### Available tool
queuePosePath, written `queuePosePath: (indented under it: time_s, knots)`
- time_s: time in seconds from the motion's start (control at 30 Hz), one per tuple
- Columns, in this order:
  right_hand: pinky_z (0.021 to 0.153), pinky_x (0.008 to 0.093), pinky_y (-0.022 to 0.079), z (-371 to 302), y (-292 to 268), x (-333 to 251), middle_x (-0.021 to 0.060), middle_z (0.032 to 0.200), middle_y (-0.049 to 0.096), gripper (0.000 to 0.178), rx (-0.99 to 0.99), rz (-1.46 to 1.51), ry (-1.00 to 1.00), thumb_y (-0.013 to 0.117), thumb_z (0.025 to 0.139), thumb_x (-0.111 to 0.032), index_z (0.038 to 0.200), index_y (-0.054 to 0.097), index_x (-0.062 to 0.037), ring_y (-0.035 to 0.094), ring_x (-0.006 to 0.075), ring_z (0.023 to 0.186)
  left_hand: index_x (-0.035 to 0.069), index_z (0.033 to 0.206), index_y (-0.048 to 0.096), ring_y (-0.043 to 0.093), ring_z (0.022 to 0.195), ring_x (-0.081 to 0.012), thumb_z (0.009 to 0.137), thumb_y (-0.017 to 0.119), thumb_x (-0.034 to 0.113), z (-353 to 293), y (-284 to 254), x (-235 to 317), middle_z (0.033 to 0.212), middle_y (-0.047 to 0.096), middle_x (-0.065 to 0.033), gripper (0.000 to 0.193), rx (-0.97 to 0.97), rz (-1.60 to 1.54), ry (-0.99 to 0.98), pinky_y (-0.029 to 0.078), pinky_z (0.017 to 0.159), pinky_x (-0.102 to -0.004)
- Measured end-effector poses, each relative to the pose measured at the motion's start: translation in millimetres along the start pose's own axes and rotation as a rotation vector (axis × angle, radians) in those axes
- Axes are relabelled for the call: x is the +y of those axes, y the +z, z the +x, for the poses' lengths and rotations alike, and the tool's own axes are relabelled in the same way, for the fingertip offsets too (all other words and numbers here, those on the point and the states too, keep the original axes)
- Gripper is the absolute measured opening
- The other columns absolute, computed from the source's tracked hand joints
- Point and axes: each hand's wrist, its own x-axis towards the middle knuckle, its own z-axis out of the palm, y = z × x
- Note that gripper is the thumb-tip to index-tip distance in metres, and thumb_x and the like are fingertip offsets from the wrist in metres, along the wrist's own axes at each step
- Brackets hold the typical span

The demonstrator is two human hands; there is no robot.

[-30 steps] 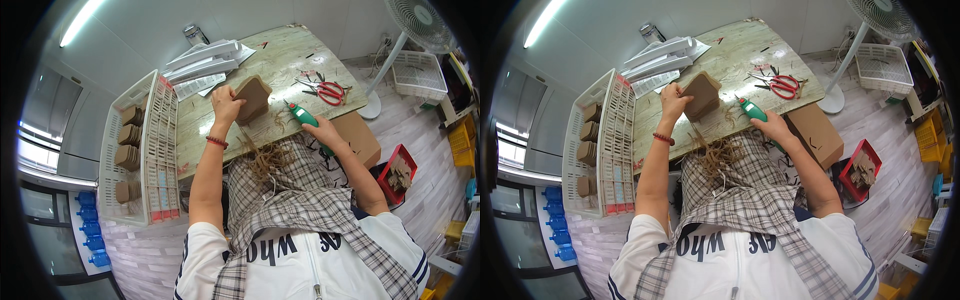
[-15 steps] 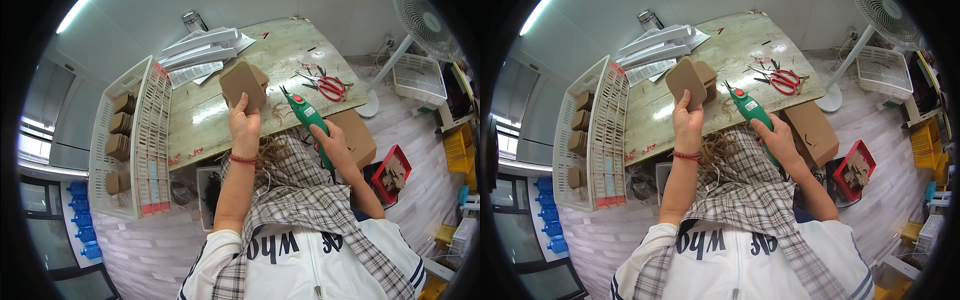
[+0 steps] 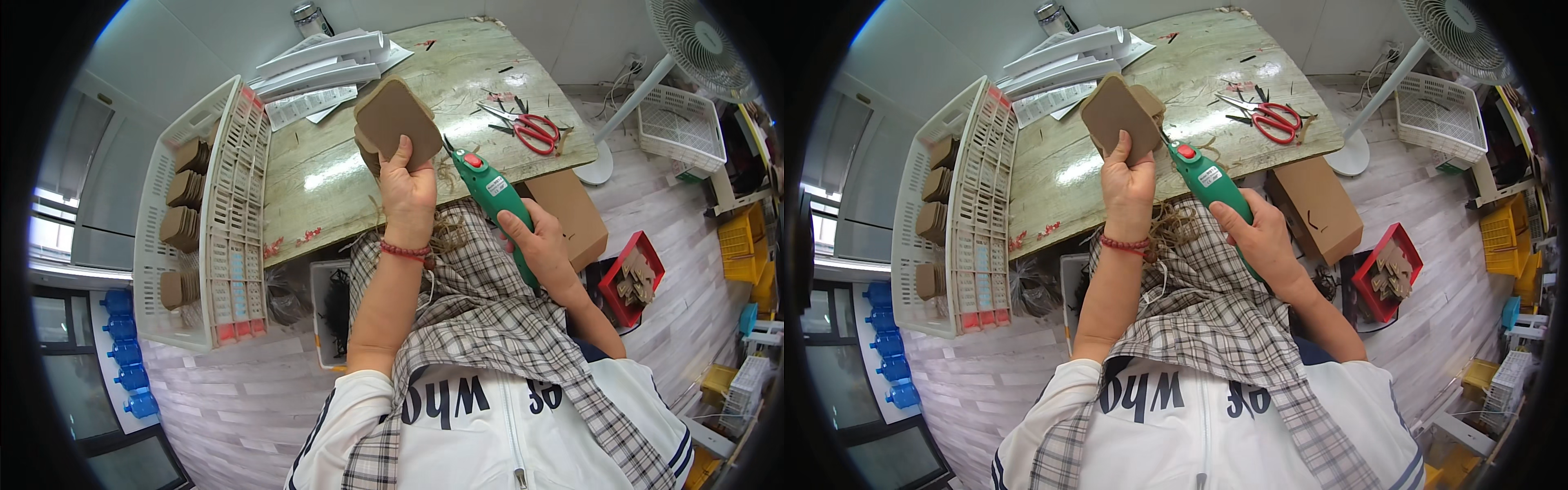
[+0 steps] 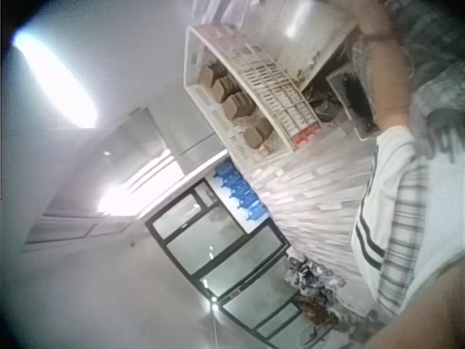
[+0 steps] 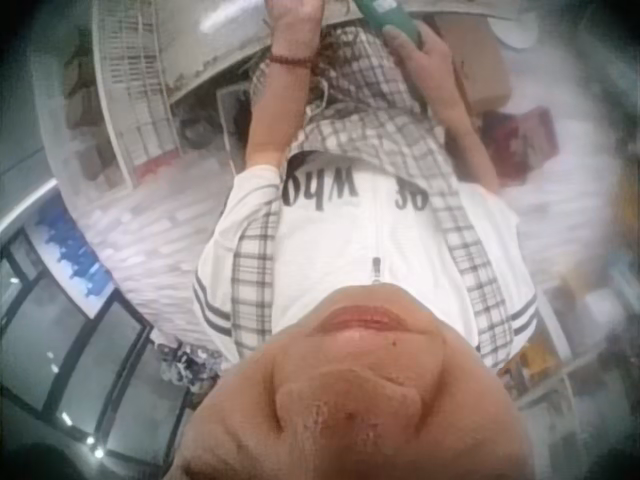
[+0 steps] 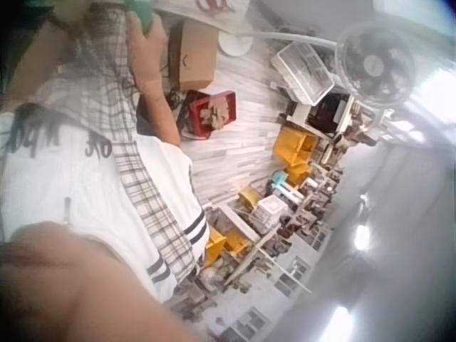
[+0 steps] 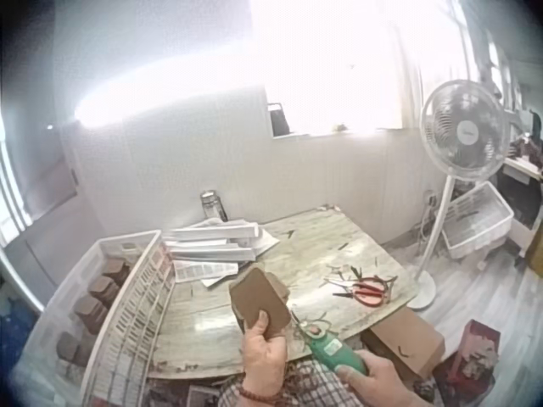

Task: The person uses a green rotary tool to smooth the edges of rectangular cardboard pieces. They hold each piece in their left hand and run the tool along the perimeter, then place the finished pieces into a white plastic basket.

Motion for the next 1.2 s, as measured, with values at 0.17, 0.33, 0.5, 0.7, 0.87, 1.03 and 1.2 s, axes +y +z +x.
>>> queuePosePath:
  time_s: [0.17, 0.33, 0.5, 0.7, 0.87, 1.03, 1.2]
  knots:
    - [0.053, 0.0223, 0.043, 0, 2, -4, 0.0004, 0.07, 0.057, 0.033, 0.016, 0.01, -0.003, 0.066, 0.091, -0.031, 0.098, 0.062, 0.0016, 0.051, 0.0052, 0.058, 0.008, 0.13, 0.051, 0.054, 0.118, -0.0236, 0.089, 0.058, -0.006, -11, 4, -5, 0.127, 0.057, -0.0062, 0.044, -0.027, 0.0, -0.033, 0.045, 0.105, -0.0404]
    - [0.053, 0.0223, 0.043, 2, 2, -6, 0.0002, 0.07, 0.057, 0.033, 0.042, 0.008, -0.002, 0.066, 0.092, -0.031, 0.098, 0.061, 0.0016, 0.051, 0.0054, 0.058, 0.007, 0.129, 0.052, 0.056, 0.116, -0.0232, 0.088, 0.058, -0.008, -12, -8, -12, 0.125, 0.059, -0.0073, 0.044, -0.046, 0.026, -0.038, 0.046, 0.103, -0.0383]
    - [0.052, 0.0218, 0.042, 6, -1, -5, 0.0, 0.068, 0.057, 0.033, 0.052, -0.004, -0.047, 0.066, 0.091, -0.031, 0.095, 0.061, 0.0011, 0.05, 0.0052, 0.058, 0.006, 0.129, 0.05, 0.055, 0.118, -0.0244, 0.088, 0.058, -0.008, -22, -13, -20, 0.126, 0.058, -0.0094, 0.044, -0.065, 0.076, -0.058, 0.046, 0.104, -0.0386]
    - [0.051, 0.0218, 0.042, 14, -5, -6, 0.0006, 0.067, 0.058, 0.033, 0.076, 0.015, -0.066, 0.066, 0.091, -0.032, 0.094, 0.062, 0.0004, 0.051, 0.0055, 0.056, 0.005, 0.127, 0.049, 0.055, 0.118, -0.0248, 0.088, 0.058, -0.009, -34, -19, -26, 0.126, 0.057, -0.0098, 0.043, -0.098, 0.11, -0.111, 0.045, 0.105, -0.039]
    - [0.051, 0.0219, 0.042, 18, -11, -10, 0.0008, 0.068, 0.058, 0.035, 0.092, -0.002, -0.052, 0.066, 0.091, -0.034, 0.094, 0.062, -0.0001, 0.052, 0.0054, 0.055, 0.006, 0.126, 0.049, 0.057, 0.115, -0.024, 0.086, 0.059, -0.01, -41, -25, -27, 0.124, 0.058, -0.0093, 0.045, -0.102, 0.171, -0.144, 0.048, 0.101, -0.0384]
    - [0.053, 0.0216, 0.043, 15, -27, -13, 0.0003, 0.071, 0.059, 0.035, 0.004, 0.03, -0.006, 0.066, 0.091, -0.035, 0.096, 0.063, -0.0005, 0.053, 0.0055, 0.058, 0.008, 0.121, 0.056, 0.06, 0.111, -0.022, 0.086, 0.061, -0.009, -37, -36, -5, 0.118, 0.063, -0.0068, 0.04, -0.174, 0.385, -0.11, 0.05, 0.097, -0.0375]
    - [0.054, 0.0226, 0.043, 8, -43, -10, -0.0003, 0.071, 0.058, 0.034, -0.096, -0.064, 0.015, 0.066, 0.091, -0.034, 0.094, 0.063, -0.0004, 0.053, 0.0058, 0.06, 0.004, 0.113, 0.062, 0.065, 0.098, -0.0165, 0.084, 0.061, -0.011, -29, -39, 32, 0.107, 0.068, -0.0053, 0.033, -0.27, 0.631, -0.11, 0.054, 0.086, -0.0306]
